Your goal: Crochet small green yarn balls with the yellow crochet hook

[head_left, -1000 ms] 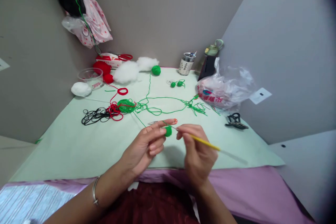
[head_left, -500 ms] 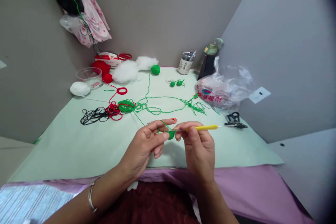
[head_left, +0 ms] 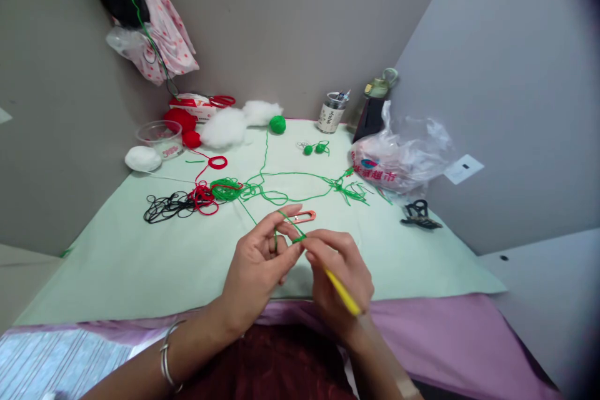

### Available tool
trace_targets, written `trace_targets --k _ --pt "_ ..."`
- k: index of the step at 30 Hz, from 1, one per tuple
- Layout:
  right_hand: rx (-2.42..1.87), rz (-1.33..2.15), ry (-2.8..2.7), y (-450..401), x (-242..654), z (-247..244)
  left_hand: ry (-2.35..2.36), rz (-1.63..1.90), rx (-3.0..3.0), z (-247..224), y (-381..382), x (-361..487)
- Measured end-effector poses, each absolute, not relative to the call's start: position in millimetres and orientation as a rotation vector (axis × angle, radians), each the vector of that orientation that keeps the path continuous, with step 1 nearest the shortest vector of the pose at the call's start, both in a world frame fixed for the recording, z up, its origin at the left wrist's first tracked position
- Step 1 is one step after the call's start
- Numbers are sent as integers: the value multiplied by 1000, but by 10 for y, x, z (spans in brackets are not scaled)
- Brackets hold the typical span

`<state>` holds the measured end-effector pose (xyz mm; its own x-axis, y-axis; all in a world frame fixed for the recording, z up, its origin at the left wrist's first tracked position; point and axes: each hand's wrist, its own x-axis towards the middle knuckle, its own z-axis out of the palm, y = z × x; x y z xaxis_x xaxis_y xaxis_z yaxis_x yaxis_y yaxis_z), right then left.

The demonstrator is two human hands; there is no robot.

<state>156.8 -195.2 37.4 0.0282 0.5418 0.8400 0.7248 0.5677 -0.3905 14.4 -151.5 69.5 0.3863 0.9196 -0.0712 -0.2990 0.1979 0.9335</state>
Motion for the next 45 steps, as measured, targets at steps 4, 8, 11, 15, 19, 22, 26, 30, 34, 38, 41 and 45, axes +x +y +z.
trace_targets --k 4,8,11,15,19,22,26,30,34,38,41,45 --pt "-1105 -157 -1549 -1926 1571 358 586 756 698 682 -1423 134" --pt "-983 384 -1180 -1891 1578 456 550 806 658 707 -1370 93" --pt "-925 486 -1185 -1864 1557 495 563 797 751 727 -1407 99" --pt "-1010 280 -1329 -1875 1518 440 631 887 860 707 -1455 146" --pt "-1085 -120 -1535 -1907 1518 353 597 840 751 669 -1437 161" --pt "-1077 -4 -1436 -1910 1555 381 554 764 635 671 -1384 137" --pt "-983 404 -1176 -1884 1580 487 587 852 650 699 -1364 124" --pt "-960 431 -1228 -1865 1554 508 624 886 874 685 -1432 140" --pt "-958 565 -1101 -1866 1574 473 625 898 947 673 -1462 136" --pt "-886 706 -1005 -1864 1615 450 641 893 923 709 -1454 131" --pt "-885 706 -1012 -1866 1625 450 645 888 909 723 -1452 130" --pt "-906 632 -1092 -1908 1620 474 651 894 957 696 -1442 117"
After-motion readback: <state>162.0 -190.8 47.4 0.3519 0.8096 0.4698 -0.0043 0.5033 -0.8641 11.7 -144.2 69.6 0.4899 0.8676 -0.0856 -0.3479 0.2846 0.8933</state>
